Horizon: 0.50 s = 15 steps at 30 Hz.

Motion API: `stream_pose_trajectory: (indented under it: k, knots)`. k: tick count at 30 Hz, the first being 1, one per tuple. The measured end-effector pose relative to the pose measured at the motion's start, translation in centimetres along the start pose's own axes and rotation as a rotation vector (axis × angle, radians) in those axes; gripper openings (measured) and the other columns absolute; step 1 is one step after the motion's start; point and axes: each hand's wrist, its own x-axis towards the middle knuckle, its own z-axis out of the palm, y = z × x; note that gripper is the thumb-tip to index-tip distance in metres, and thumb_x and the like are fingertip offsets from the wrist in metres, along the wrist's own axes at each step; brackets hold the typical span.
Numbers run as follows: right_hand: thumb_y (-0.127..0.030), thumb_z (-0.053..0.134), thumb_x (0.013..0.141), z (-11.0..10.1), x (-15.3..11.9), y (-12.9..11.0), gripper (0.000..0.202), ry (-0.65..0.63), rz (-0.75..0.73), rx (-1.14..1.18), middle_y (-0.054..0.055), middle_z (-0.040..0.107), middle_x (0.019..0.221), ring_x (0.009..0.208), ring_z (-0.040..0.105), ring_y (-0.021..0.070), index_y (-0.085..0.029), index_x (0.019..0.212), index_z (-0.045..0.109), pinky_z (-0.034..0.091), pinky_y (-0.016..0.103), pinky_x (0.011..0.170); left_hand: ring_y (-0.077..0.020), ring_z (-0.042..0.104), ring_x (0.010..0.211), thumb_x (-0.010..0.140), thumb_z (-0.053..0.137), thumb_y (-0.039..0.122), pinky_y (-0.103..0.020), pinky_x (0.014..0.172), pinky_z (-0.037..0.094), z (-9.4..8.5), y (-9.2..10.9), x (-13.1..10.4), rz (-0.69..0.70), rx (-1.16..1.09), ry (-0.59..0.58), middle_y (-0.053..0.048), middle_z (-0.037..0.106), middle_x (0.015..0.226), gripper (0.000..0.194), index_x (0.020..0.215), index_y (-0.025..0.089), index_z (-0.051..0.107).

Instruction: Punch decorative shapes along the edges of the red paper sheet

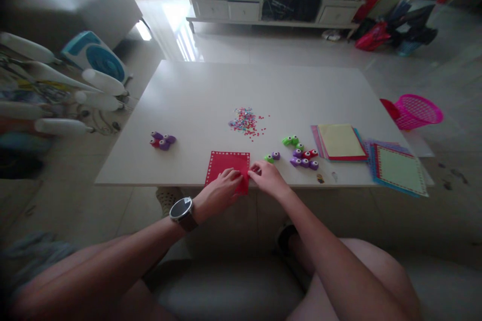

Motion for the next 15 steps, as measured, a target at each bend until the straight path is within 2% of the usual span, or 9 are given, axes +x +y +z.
stream_pose_trajectory:
  k: [5,9,15]
  knots:
    - [-0.018,0.073,0.091,0.03,0.29,0.02,0.003,-0.013,0.094,0.101,0.006,0.078,0.089,0.079,0.069,0.0171,-0.017,0.089,0.075,0.053,0.029,0.077,-0.0305,0.049,0.133,0.098,0.058,0.018,-0.053,0.112,0.053,-0.43,0.21,-0.09,-0.003,-0.013,-0.022,-0.014,0.056,0.141,0.042,0.139,0.018,0.051]
    - [-0.014,0.072,0.091,-0.03,0.50,-0.27,0.004,0.015,0.076,0.093,0.006,0.078,0.091,0.081,0.069,0.0162,-0.017,0.088,0.075,0.053,0.027,0.079,-0.0298,0.049,0.134,0.097,0.055,0.015,-0.053,0.113,0.052,-0.60,0.20,-0.10,-0.005,-0.021,-0.020,-0.013,0.056,0.142,0.046,0.142,0.020,0.048]
    - [-0.012,0.072,0.091,0.32,0.79,-0.54,0.005,0.027,0.061,0.118,0.005,0.078,0.091,0.081,0.069,0.0153,-0.016,0.088,0.074,0.052,0.026,0.079,-0.0299,0.050,0.132,0.098,0.052,0.014,-0.050,0.111,0.054,-0.23,-0.09,0.06,-0.001,-0.012,0.007,-0.014,0.057,0.140,0.044,0.142,0.017,0.047]
